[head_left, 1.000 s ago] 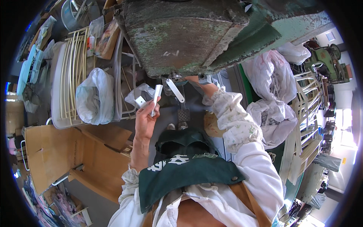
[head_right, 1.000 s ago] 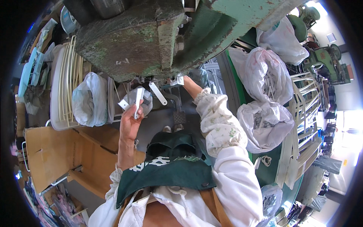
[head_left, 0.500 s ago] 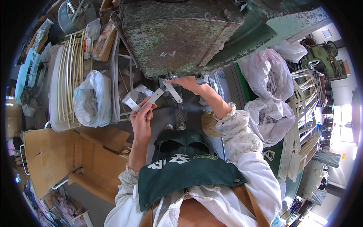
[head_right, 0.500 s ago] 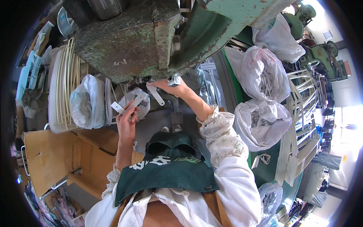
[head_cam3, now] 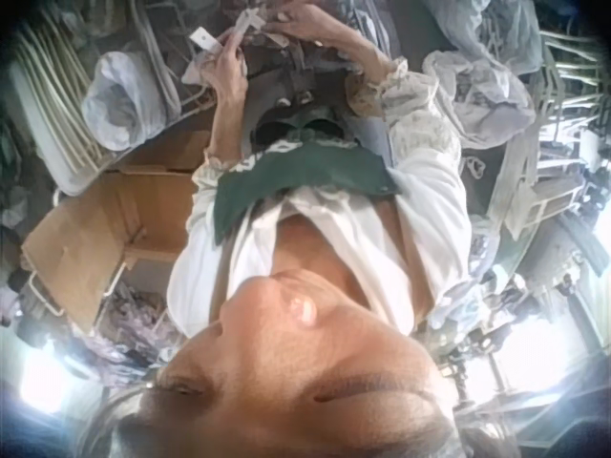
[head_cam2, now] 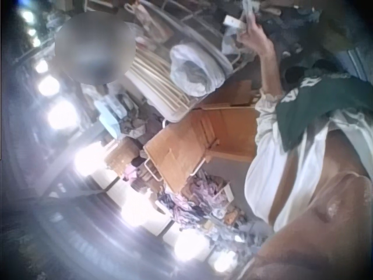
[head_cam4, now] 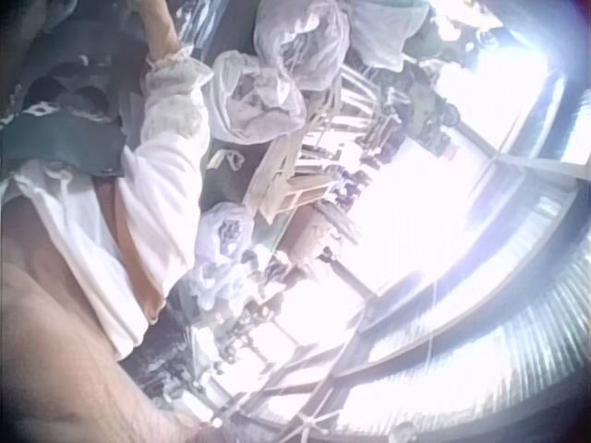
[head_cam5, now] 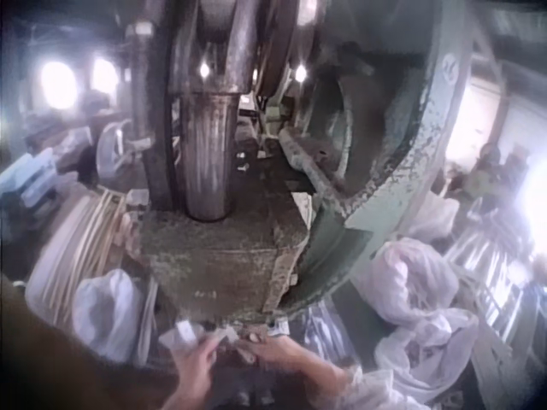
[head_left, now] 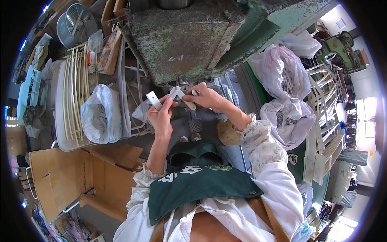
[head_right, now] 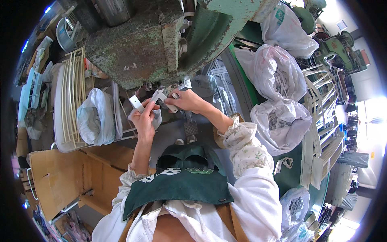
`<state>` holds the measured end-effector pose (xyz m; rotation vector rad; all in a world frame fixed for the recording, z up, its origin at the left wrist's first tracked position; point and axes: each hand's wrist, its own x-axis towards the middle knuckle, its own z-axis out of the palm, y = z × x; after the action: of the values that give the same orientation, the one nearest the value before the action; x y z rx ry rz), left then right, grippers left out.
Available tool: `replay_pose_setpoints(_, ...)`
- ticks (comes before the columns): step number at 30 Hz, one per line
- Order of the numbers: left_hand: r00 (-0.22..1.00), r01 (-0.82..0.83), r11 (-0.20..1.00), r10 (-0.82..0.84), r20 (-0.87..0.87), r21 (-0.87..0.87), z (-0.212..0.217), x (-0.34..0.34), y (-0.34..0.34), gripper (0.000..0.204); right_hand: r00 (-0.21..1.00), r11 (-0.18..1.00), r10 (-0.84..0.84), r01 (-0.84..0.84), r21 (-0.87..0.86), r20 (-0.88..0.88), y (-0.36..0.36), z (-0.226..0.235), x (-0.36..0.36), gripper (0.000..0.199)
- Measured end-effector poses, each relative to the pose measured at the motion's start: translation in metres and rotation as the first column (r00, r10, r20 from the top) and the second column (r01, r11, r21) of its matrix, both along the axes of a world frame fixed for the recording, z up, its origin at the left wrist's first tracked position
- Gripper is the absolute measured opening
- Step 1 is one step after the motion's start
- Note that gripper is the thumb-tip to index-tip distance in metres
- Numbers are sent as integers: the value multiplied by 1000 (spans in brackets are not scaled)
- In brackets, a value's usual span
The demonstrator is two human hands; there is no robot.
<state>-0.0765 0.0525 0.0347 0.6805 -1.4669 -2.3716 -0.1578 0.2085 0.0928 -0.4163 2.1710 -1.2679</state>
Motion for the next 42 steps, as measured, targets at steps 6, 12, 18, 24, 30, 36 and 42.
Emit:
replay_pose_setpoints(6, 996, 74, 994, -70, 52, -75, 6, -6, -4, 14, 988, 986, 113, -124, -107, -109, 10, -27, 2, 25)
replay_pose_setpoints(12, 995, 96, 995, -97, 31, 8, 4, -8, -12, 13, 995, 985, 73, -60, -163, 74, 16, -20, 7, 24)
replay_pose_setpoints(18, 997, 63, 997, -64, 35, 45, 2, -7, -12, 10, 996, 987, 33, -21, -157, 79, 16, -15, 10, 26)
replay_pose_setpoints(24, 987, 156, 988, -156, -34, 3, 25, -2, -13, 12, 1000, 974, 20, -15, -225, 21, 16, 2, 14, 23)
replay_pose_setpoints(30, 976, 214, 970, -208, -57, 115, 10, 26, -28, 20, 918, 837, -385, 389, -385, 89, 62, -9, 28, 23)
replay_pose_setpoints(36, 974, 224, 956, -223, -28, 191, -8, 29, -26, 21, 434, 460, -884, 873, -161, -175, 294, -28, -39, 27)
replay_pose_setpoints(42, 972, 193, 934, -223, 70, 299, -7, 28, 7, 16, 886, 742, -331, 457, -491, 324, 120, -25, 6, 52)
